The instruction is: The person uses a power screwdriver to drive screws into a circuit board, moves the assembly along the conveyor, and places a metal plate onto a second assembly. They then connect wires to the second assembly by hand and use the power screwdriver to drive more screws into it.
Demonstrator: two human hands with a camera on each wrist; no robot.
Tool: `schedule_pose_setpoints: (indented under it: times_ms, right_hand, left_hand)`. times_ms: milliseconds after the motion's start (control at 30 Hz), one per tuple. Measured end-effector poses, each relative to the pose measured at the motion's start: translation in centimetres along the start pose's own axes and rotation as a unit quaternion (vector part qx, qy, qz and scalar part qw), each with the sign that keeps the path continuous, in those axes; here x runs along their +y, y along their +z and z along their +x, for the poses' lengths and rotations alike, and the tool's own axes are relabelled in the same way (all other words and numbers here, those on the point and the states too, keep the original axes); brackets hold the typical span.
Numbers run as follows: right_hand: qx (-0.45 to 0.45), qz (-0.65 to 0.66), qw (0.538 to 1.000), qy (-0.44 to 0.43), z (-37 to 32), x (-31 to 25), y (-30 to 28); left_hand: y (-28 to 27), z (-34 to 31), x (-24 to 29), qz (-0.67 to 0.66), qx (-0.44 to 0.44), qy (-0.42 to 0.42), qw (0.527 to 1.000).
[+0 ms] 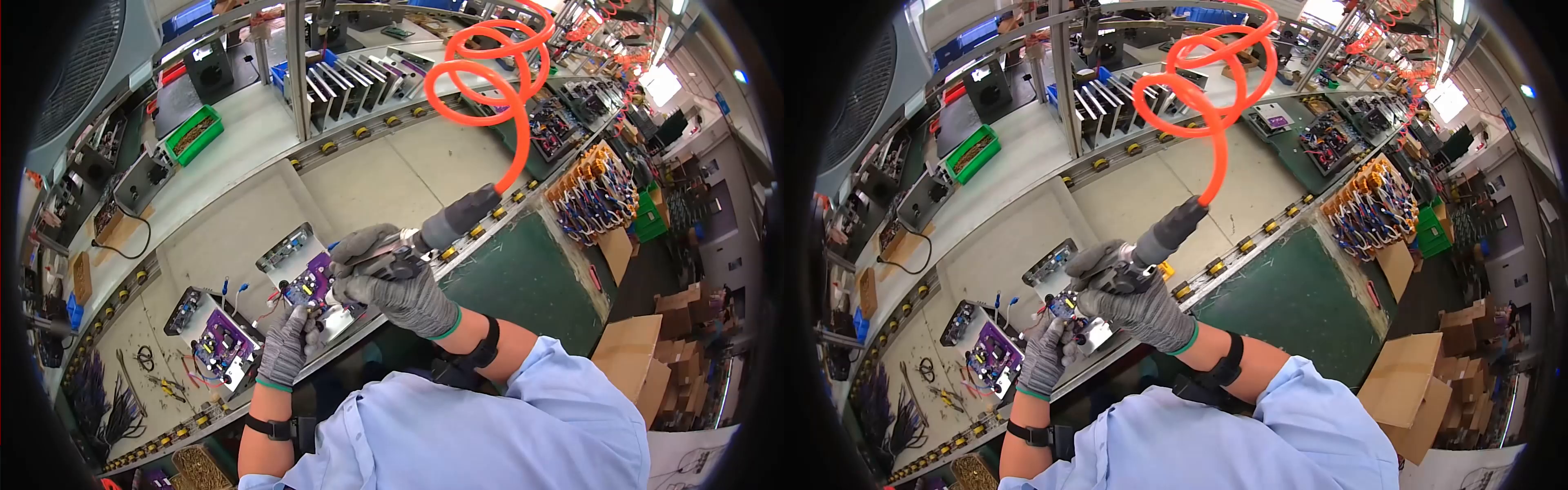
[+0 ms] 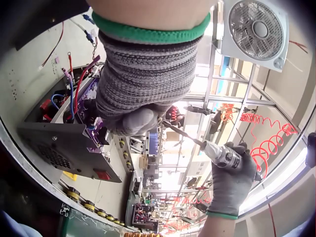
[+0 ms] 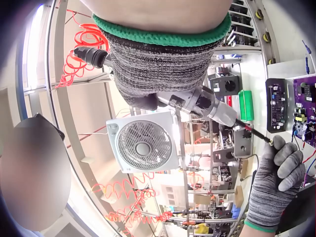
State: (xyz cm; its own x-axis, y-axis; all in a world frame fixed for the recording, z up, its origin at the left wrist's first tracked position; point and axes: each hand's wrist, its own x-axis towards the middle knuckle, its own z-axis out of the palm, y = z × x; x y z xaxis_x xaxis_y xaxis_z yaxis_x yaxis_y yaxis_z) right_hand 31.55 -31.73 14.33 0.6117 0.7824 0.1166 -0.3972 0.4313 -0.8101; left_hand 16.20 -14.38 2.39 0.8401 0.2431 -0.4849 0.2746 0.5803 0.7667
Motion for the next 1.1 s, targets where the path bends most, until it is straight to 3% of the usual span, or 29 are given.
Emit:
schedule_pose_setpoints:
  times_ms: [33, 100, 133, 367, 500, 600, 700, 833, 900, 1000, 1100]
  right_hand:
    - [-0.003, 0.006, 1.000, 0.004, -0.1, -0.2, 0.2]
    - [0.006, 0.063, 0.998, -0.021, -0.1, -0.5, 0.5]
    - [-0.010, 0.069, 0.997, -0.027, 0.3, -0.3, -0.1]
    - [0.046, 0.055, 0.995, -0.074, 0.7, 0.7, -0.4]
    - [0.045, 0.033, 0.997, -0.053, 0.8, 0.8, 0.1]
    - [0.042, 0.012, 0.998, -0.044, 0.9, 0.9, 0.1]
    - [0.029, 0.023, 0.998, -0.052, 1.3, 0.9, -0.2]
    - [0.037, 0.000, 0.996, -0.076, 2.0, 2.2, -2.0]
    - [0.035, -0.030, 0.996, -0.076, 2.1, 3.1, -2.6]
    - [0.089, -0.076, 0.992, -0.041, 2.4, 5.5, -3.9]
    - [0.088, -0.090, 0.992, -0.021, 2.6, 6.6, -4.2]
  left_hand:
    - [-0.1, -0.1, 0.0, 0.001, 0.008, -0.001, 1.000]
    - [-0.4, -0.5, -0.5, -0.203, -0.082, -0.065, 0.974]
    - [-0.7, -0.6, -0.7, -0.220, -0.107, -0.072, 0.967]
    - [-0.5, 0.2, -2.3, -0.271, -0.053, -0.056, 0.960]
    - [0.3, -0.1, -2.3, -0.281, 0.002, -0.019, 0.960]
    - [-0.2, -0.3, -2.3, -0.216, 0.023, 0.000, 0.976]
    - [-1.1, -0.7, -2.2, -0.210, -0.055, -0.036, 0.976]
    - [-2.0, 0.1, -1.6, -0.157, -0.063, -0.063, 0.983]
    - [-2.0, -0.4, -1.1, -0.112, 0.103, -0.107, 0.982]
    - [-4.5, -1.2, -2.5, -0.121, 0.070, -0.095, 0.986]
    - [-5.3, -2.2, -3.0, -0.136, 0.032, -0.066, 0.988]
